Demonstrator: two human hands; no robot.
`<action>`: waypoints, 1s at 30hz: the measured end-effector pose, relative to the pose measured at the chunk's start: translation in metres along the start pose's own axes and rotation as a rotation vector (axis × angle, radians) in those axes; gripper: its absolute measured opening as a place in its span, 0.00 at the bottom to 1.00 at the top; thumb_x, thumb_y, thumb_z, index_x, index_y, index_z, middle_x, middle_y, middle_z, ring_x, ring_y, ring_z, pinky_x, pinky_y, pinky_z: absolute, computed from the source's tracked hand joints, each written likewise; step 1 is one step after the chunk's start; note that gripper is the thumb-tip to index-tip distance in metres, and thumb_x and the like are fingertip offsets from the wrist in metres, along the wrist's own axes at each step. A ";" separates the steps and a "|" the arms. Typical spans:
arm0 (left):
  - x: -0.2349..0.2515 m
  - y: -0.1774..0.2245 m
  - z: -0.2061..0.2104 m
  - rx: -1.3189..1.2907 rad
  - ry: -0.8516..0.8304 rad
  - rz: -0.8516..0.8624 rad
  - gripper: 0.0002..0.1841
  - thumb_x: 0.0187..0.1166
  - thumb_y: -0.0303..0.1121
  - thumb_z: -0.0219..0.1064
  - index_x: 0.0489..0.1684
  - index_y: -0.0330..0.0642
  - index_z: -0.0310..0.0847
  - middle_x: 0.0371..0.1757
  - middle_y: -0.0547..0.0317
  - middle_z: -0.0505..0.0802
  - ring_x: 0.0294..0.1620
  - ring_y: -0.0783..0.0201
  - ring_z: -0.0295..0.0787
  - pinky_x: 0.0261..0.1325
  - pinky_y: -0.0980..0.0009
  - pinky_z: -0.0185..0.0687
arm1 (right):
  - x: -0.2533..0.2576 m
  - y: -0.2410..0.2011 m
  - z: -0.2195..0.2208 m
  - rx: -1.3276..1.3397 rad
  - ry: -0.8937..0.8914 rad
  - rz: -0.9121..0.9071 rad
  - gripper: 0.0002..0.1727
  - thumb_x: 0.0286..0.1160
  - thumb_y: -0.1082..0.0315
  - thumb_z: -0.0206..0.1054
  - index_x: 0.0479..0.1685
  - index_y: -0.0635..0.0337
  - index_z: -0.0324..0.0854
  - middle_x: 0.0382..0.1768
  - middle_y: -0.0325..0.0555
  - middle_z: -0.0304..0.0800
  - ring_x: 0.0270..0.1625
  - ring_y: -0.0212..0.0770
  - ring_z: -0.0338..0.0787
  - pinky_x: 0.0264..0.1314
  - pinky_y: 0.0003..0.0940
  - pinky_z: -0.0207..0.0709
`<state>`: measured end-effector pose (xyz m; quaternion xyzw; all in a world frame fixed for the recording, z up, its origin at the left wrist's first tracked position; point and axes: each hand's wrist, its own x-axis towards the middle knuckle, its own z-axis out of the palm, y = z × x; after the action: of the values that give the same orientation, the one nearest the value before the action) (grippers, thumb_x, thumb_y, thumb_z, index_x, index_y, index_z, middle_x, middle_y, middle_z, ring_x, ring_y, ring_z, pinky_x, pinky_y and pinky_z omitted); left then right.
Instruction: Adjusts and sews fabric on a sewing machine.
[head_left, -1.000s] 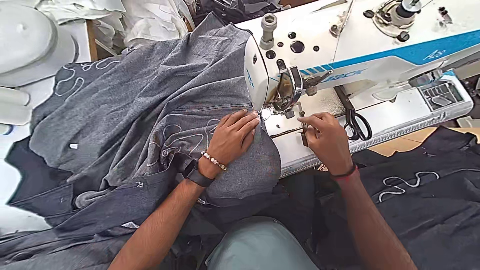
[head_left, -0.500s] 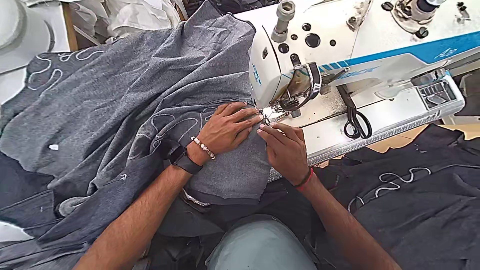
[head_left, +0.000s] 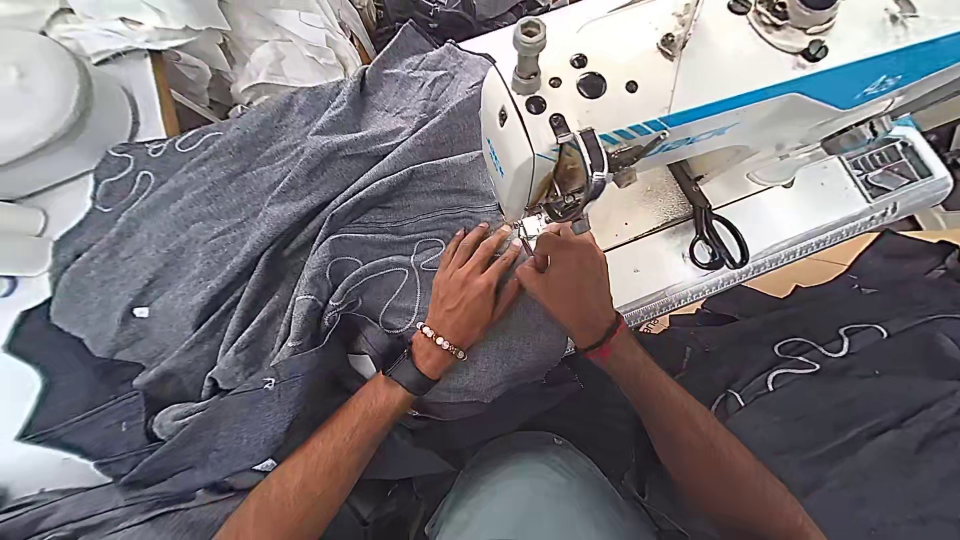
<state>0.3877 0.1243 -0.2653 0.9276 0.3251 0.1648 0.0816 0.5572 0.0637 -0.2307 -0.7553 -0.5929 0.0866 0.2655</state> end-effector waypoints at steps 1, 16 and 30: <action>-0.001 -0.001 -0.002 -0.007 -0.020 0.012 0.25 0.89 0.51 0.52 0.79 0.56 0.81 0.87 0.60 0.77 0.91 0.52 0.62 0.93 0.46 0.52 | -0.004 -0.002 -0.003 0.051 -0.018 0.018 0.10 0.64 0.60 0.73 0.25 0.57 0.84 0.42 0.49 0.90 0.50 0.52 0.89 0.47 0.50 0.81; 0.006 -0.013 -0.002 0.068 0.024 0.104 0.21 0.89 0.50 0.54 0.71 0.61 0.87 0.80 0.60 0.82 0.87 0.51 0.65 0.88 0.49 0.54 | -0.091 -0.015 -0.003 0.593 -0.056 0.298 0.24 0.77 0.65 0.62 0.71 0.63 0.83 0.31 0.37 0.93 0.26 0.25 0.86 0.28 0.25 0.81; -0.004 -0.006 -0.004 0.042 -0.114 0.042 0.28 0.89 0.52 0.46 0.84 0.57 0.75 0.92 0.66 0.68 0.93 0.55 0.56 0.93 0.47 0.46 | -0.088 -0.020 -0.021 0.480 -0.211 0.301 0.27 0.76 0.61 0.60 0.75 0.58 0.81 0.23 0.33 0.87 0.20 0.27 0.80 0.23 0.29 0.76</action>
<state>0.3803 0.1268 -0.2640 0.9436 0.3038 0.1063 0.0770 0.5247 -0.0223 -0.2189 -0.7373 -0.4611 0.3405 0.3574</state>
